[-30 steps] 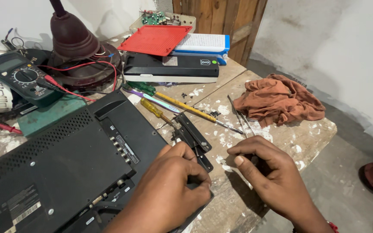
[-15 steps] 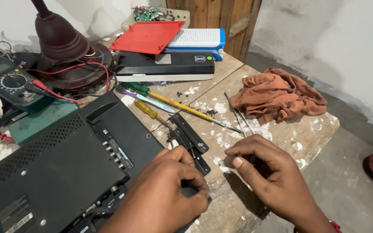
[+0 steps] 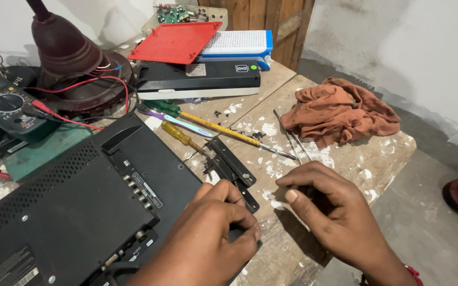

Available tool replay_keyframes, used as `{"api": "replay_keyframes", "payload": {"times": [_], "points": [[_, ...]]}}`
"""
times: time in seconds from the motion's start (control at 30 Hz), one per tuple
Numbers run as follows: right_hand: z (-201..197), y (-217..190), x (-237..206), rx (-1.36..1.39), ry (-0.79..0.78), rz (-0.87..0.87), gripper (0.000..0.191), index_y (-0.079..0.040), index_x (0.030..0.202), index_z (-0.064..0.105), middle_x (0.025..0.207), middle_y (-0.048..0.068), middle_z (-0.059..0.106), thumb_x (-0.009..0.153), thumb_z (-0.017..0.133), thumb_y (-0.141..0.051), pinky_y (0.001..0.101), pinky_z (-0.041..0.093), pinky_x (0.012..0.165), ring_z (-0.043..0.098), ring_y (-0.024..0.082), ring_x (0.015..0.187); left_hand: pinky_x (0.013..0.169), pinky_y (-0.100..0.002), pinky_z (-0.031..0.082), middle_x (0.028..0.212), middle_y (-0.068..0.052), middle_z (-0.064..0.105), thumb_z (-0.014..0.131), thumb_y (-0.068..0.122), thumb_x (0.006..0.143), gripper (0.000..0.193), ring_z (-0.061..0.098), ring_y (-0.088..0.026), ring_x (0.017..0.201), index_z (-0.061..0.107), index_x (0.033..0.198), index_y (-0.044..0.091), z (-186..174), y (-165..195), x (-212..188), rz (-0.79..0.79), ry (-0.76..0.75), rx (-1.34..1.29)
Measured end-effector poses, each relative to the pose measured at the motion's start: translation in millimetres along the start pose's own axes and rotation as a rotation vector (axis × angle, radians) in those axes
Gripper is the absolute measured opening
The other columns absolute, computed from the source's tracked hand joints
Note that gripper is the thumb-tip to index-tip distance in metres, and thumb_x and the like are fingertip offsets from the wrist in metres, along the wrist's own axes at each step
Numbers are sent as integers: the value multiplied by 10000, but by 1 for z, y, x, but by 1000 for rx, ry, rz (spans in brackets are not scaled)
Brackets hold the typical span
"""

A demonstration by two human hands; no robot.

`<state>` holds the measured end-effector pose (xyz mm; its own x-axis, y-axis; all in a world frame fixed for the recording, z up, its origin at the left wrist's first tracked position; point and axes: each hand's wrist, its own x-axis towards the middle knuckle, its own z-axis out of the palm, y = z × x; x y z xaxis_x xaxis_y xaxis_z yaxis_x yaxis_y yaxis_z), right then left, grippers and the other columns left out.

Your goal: The person works on a television lying face-down on a cluttered workbench. They first handle the power cable at the TV's edge, then use a yellow-handled screwdriver to unscrew screws from the back panel, repositioning the TV and continuing to remove screws along its side.

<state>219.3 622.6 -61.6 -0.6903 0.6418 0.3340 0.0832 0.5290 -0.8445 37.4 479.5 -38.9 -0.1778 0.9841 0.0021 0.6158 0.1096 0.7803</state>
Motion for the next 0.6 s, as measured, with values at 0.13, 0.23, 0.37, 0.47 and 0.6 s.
{"api": "replay_keyframes", "payload": {"times": [0.13,0.23,0.37,0.47,0.6], "points": [[1,-1,0,-22,9,-3,187,-2,1063,740,1028,68,722,896,699,-76,286,528,833,686,165,948,892,-339,489,947,-44,624,794,155,750,90,603,-233,1057,792,802,82,-1,-1,-1,1,16,7],[0,-2,-1,-13,7,14,198,-5,1075,739,1027,66,721,896,696,-77,286,528,822,684,165,939,918,-335,492,903,-42,658,811,167,745,85,637,-228,1025,805,792,96,-3,-2,1,28,21,37],[1,-2,-1,-15,5,-5,197,-8,1078,739,1022,67,722,899,697,-80,287,527,818,684,166,936,872,-321,505,879,-34,683,812,154,747,92,653,-213,983,820,828,110,-5,-1,-1,39,44,-15],[-1,-1,-2,-25,-3,-19,194,-8,1076,734,1017,67,725,901,698,-85,291,526,824,686,169,937,796,-279,535,885,-21,673,773,132,770,130,689,-163,881,797,893,100,-11,1,-3,-42,48,-116],[0,-3,0,-20,-5,-20,189,-5,1063,734,1018,70,734,902,700,-98,302,527,842,696,179,950,698,-258,509,865,-6,658,744,105,817,178,622,-106,782,818,977,80,-20,5,-1,-94,100,-296]]}}
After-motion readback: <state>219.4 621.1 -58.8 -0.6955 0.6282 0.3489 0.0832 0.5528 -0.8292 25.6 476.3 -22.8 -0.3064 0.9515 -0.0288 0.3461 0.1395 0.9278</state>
